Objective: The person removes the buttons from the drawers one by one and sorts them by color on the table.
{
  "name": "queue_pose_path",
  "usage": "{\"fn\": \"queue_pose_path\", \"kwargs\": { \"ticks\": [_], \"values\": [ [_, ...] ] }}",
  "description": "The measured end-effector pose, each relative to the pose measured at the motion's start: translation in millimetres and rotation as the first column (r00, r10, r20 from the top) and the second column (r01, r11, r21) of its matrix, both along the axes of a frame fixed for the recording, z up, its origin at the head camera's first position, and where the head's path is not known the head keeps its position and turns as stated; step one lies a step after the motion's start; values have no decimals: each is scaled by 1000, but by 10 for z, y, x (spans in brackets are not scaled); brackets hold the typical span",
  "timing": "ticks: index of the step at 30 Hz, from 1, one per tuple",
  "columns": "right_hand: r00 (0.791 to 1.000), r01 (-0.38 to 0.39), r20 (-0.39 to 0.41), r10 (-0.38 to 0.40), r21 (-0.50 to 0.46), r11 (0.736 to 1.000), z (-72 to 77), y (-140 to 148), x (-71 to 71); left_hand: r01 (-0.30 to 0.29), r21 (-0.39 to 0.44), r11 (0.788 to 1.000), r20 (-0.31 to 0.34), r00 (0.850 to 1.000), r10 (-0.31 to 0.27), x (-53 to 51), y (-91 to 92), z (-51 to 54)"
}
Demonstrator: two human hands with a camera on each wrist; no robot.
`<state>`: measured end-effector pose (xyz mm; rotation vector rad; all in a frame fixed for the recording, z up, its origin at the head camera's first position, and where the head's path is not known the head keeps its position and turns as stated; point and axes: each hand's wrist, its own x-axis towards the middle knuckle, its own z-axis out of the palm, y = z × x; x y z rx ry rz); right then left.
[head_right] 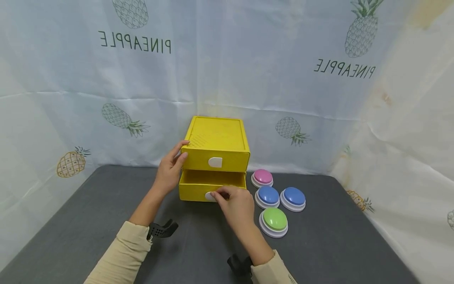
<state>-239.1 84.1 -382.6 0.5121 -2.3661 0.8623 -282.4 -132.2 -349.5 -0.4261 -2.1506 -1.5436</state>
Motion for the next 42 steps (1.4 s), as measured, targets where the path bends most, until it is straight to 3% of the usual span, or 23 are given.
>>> {"fn": "queue_pose_path", "kwargs": {
  "ticks": [3,13,16,21,23,28,34,42],
  "values": [
    [1000,1,1,-1,-12,1000,-25,3,-96,9,10,1000,-15,1000,-9,108,32,83],
    [1000,1,16,1,-105,994,-135,-41,-401,11,24,1000,-11,1000,-10,149,37,25],
    [999,4,36,2,-173,985,-190,-54,-443,-3,24,1000,-14,1000,3,72,34,-59],
    [990,40,144,10,-334,942,-342,-23,-434,-8,19,1000,-63,998,9,-134,19,-230],
    [982,55,188,15,-361,931,-408,2,-435,-1,20,1000,-66,998,2,-94,32,-173],
    [968,73,251,15,-337,939,-532,-7,-419,13,25,1000,-44,999,-12,107,65,50],
    [973,81,231,-1,-336,938,-685,-129,-394,19,17,1000,-40,999,-19,120,30,71],
    [988,78,144,-47,-213,974,-704,-203,-277,9,10,1000,-29,1000,-9,120,14,80]
  ]
}}
